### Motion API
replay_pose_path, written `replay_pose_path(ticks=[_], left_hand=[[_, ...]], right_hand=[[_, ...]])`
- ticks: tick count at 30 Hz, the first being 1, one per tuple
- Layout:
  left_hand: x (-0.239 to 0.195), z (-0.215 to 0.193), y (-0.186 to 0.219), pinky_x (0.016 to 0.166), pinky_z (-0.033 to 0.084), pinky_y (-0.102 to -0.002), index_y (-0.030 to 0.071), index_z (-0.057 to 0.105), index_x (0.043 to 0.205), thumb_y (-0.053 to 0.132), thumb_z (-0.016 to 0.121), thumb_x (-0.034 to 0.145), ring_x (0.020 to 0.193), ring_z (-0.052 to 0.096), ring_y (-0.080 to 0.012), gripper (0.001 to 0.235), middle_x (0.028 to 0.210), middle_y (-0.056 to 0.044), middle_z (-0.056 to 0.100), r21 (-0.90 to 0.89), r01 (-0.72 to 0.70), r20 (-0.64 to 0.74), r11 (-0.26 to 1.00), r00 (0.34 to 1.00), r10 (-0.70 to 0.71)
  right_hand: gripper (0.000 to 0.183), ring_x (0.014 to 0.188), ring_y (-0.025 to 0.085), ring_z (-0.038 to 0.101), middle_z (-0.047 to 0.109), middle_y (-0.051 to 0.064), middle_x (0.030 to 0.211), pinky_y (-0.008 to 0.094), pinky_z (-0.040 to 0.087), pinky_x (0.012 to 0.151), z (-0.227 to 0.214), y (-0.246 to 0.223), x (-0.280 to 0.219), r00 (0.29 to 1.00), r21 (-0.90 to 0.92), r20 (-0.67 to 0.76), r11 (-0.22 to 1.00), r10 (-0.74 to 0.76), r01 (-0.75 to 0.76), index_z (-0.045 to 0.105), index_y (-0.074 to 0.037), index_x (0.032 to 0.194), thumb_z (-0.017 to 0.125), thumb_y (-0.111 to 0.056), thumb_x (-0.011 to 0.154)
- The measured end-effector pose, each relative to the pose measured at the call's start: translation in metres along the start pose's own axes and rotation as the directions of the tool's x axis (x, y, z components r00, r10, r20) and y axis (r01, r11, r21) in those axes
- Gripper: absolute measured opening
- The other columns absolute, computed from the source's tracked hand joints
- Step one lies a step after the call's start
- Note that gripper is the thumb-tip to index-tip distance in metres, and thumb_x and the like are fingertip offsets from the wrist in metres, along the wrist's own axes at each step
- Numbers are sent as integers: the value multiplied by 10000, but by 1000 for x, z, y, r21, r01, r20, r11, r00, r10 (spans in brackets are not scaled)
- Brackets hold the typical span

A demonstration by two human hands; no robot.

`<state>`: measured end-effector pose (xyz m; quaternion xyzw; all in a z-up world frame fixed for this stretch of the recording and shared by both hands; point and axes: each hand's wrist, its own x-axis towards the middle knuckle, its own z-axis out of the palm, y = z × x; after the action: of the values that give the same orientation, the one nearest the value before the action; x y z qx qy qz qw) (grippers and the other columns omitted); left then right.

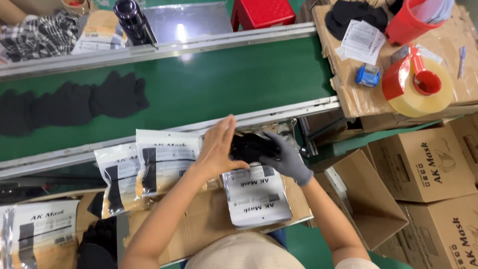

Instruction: The person picks up black masks from a conveyor belt, places them into plastic pouches, and then stacks the pouches on a workspace.

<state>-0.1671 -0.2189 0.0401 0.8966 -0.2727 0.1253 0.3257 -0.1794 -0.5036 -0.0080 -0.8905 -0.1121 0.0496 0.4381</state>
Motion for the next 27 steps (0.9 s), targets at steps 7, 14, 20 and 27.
replay_pose_path(ticks=[7,14,20,27], left_hand=[[-4,53,-8,1166,196,-561,-65,153,1535,669,893,549,1494,230,-399,1435,1586,-257,290,127,50,439,991,893,-101],[-22,87,-48,1161,260,-488,2,216,1566,457,843,695,1429,381,-317,1165,1500,-161,452,305,-63,412,950,908,-72],[-1,28,7,1102,400,-474,28,195,1642,484,842,696,1353,451,-399,1234,1399,-248,502,176,221,590,959,756,-283],[-84,152,1,963,563,-469,-106,659,1240,263,566,1119,1136,695,-427,399,1194,-301,691,13,-16,705,1000,710,3]], right_hand=[[1308,1483,358,412,450,234,1579,439,313,1199,47,-2,11,930,359,56,876,-364,321,84,-70,1659,936,-333,703],[993,1197,230,710,713,162,1316,324,550,1061,66,25,18,986,225,162,974,-43,6,401,-67,1509,930,-359,721],[720,1217,255,643,614,186,1409,362,508,1059,63,32,16,937,314,308,947,-164,62,566,-9,1412,884,-169,786],[988,1235,585,512,446,410,1440,524,475,996,34,-35,0,920,-554,-165,805,-356,212,397,-9,1458,865,-140,598]])
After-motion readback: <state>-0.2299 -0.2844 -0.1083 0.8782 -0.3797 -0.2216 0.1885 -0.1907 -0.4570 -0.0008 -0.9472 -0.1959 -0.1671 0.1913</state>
